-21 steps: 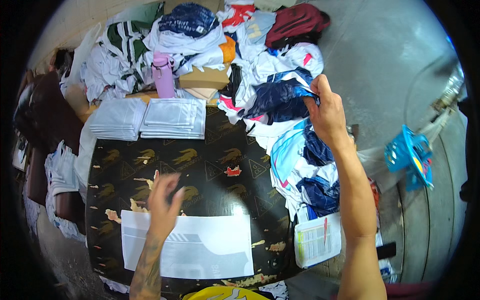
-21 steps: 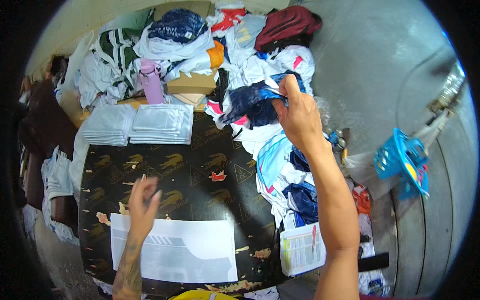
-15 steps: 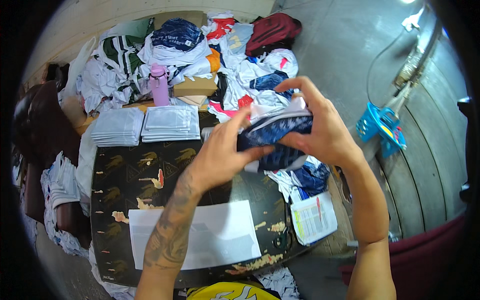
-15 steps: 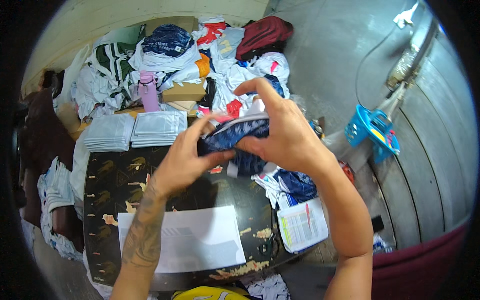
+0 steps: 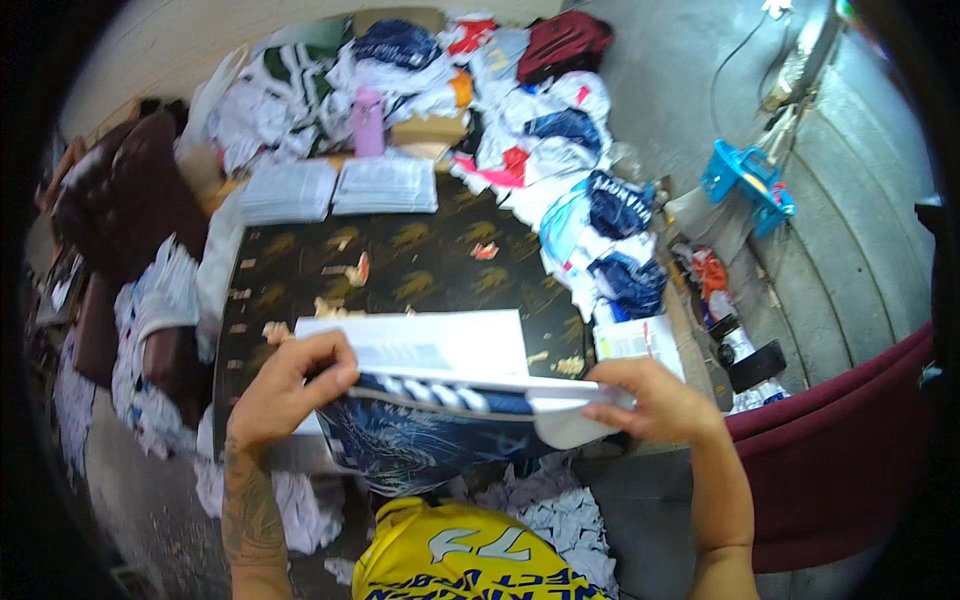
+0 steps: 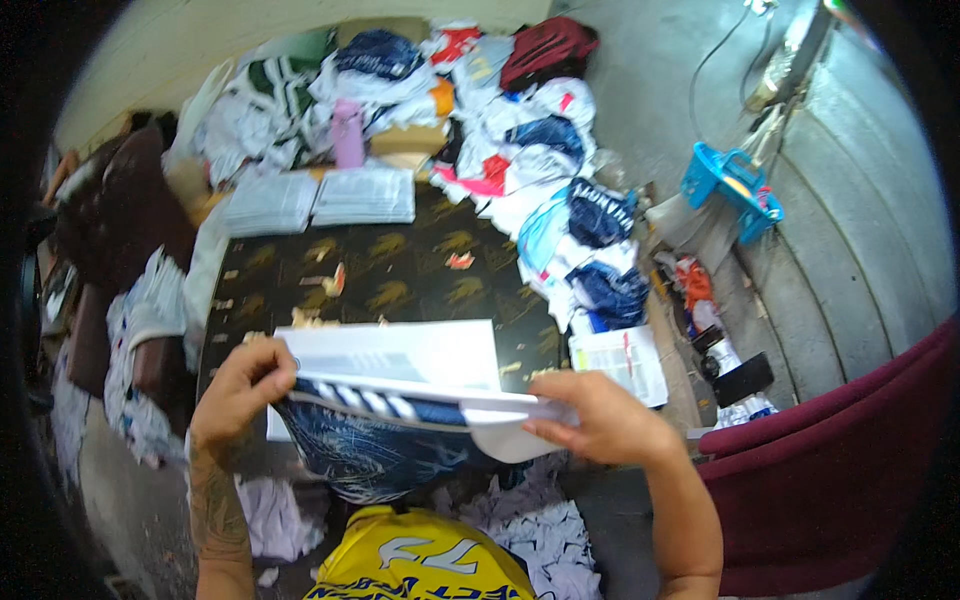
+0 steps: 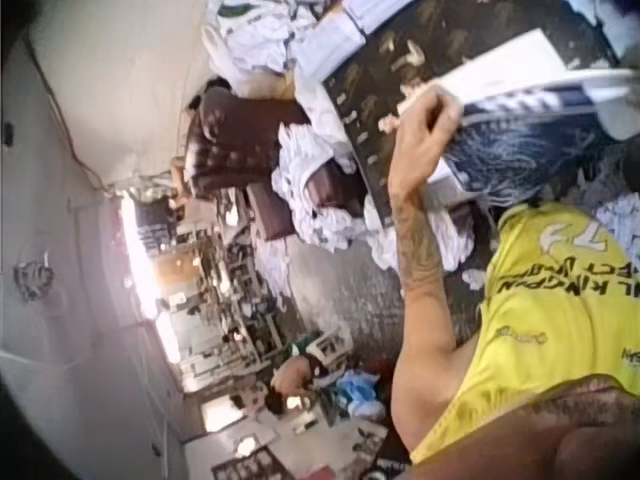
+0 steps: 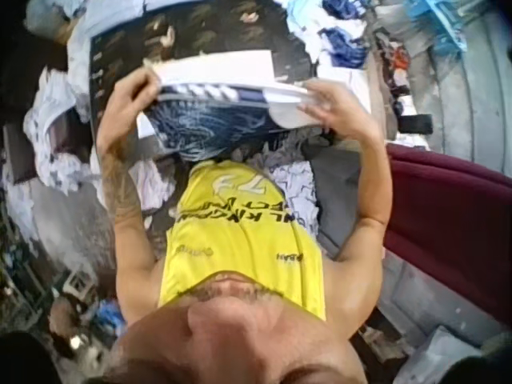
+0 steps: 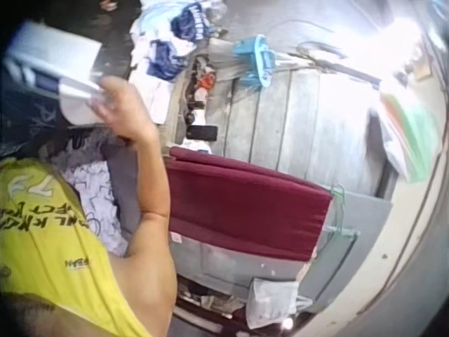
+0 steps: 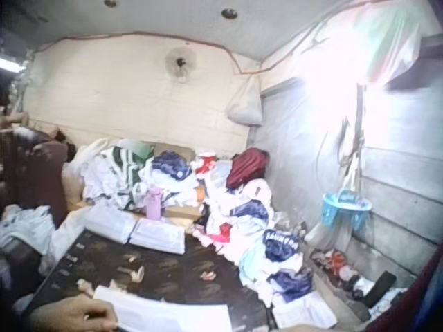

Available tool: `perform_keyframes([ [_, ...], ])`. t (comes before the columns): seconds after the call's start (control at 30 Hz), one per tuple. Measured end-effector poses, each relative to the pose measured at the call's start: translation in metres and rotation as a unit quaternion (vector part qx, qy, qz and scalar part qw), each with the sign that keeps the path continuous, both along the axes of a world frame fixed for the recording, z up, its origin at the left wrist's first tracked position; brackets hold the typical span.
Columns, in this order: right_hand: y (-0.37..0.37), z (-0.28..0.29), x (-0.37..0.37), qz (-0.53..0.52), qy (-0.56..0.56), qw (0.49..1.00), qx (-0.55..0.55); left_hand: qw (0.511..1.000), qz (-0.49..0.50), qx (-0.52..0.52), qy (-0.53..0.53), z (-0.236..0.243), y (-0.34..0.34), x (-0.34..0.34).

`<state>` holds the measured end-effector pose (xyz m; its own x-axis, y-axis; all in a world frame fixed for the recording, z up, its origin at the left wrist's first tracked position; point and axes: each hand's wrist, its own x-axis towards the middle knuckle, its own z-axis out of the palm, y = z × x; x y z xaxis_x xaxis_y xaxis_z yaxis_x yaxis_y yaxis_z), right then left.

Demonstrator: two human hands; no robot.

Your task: The person cuts printed fabric pieces using shears on a cluttered worktable. They repeatedly position the fabric, cut along marked lines, and set the cut pieces aside. The person also handles stacks of fabric and adjusts the pieces during cutting.

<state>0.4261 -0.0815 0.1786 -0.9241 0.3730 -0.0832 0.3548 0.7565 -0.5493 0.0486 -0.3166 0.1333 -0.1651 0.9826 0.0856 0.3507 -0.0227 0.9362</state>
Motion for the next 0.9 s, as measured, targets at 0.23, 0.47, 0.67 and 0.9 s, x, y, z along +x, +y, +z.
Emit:
perform_keyframes([
  [0.23, -0.065, -0.11, 0.055, -0.097, -0.027, 0.984, -0.145, 0.932, 0.046, -0.174, 0.316, -0.091, -0.14, 0.056],
  [0.47, -0.04, -0.141, 0.062, -0.17, 0.076, 0.976, -0.114, 0.938, 0.134, -0.254, 0.196, -0.15, -0.17, 0.016],
  [0.67, 0.018, -0.17, 0.006, -0.234, 0.197, 0.94, -0.149, 0.963, 0.251, -0.081, -0.063, -0.176, -0.119, -0.077],
  [0.9, 0.101, -0.221, -0.08, -0.339, 0.153, 0.898, -0.237, 0.943, 0.313, -0.092, -0.06, -0.237, -0.008, -0.178],
])
